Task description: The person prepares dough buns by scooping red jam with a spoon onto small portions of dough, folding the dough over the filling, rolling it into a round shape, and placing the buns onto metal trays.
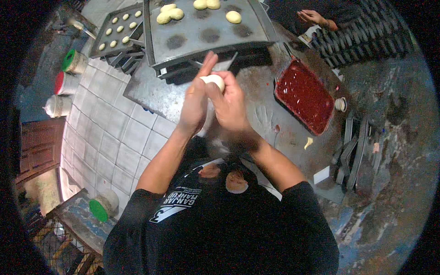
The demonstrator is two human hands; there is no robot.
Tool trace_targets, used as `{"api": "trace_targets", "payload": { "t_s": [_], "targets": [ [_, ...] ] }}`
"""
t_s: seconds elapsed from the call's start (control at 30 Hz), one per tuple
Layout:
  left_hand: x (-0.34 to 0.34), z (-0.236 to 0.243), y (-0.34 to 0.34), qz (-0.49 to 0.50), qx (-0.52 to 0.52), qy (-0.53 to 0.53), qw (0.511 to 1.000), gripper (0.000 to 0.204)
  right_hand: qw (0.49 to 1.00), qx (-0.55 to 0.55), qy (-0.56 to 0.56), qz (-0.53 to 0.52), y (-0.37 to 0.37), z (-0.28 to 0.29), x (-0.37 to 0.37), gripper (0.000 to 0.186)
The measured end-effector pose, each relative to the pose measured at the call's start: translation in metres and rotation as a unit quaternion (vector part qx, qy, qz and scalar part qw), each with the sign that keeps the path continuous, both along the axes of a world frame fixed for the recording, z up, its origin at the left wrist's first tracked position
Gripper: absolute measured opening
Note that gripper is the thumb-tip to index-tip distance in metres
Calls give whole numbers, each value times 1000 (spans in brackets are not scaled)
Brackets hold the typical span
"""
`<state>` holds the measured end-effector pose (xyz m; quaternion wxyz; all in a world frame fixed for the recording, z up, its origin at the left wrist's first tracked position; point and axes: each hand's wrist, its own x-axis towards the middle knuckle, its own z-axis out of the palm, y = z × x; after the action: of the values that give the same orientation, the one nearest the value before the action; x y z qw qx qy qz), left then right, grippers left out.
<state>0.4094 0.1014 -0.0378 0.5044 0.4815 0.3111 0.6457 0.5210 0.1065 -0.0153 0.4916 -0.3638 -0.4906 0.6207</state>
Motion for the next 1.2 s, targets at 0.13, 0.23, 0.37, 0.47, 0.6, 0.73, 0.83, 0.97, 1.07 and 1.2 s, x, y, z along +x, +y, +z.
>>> {"api": "trace_targets", "payload": {
  "t_s": [0.13,0.23,0.37,0.47,0.6,0.73,0.83,0.97,1.07,1.2],
  "targets": [
    [-55,14,55,29,-173,-107,979,47,957,-235,23,169,100,20,-39,30],
    [-84,3,83,135,-116,-98,979,74,929,46,-361,64,203,-3,-44,34],
    [-157,-24,73,143,-146,4,979,57,731,349,-573,125,276,-58,-49,56],
    [-196,-31,54,170,-151,75,971,51,552,521,-607,236,296,-62,-67,65],
    [-215,-21,59,198,-109,176,958,51,615,471,-532,343,303,-89,-63,64],
    [-240,-6,90,212,-98,269,935,51,537,504,-572,362,319,-57,-84,68],
    [-246,2,137,242,-11,408,880,46,889,30,-355,286,345,-29,-118,61],
    [-239,-11,217,222,128,630,733,35,831,153,-531,61,360,-63,-170,41],
    [-233,-30,245,108,25,781,614,32,941,-8,-335,52,360,-67,-167,27],
    [-218,-16,229,95,-16,809,579,35,985,-130,-78,81,267,29,-99,27]
  ]
}}
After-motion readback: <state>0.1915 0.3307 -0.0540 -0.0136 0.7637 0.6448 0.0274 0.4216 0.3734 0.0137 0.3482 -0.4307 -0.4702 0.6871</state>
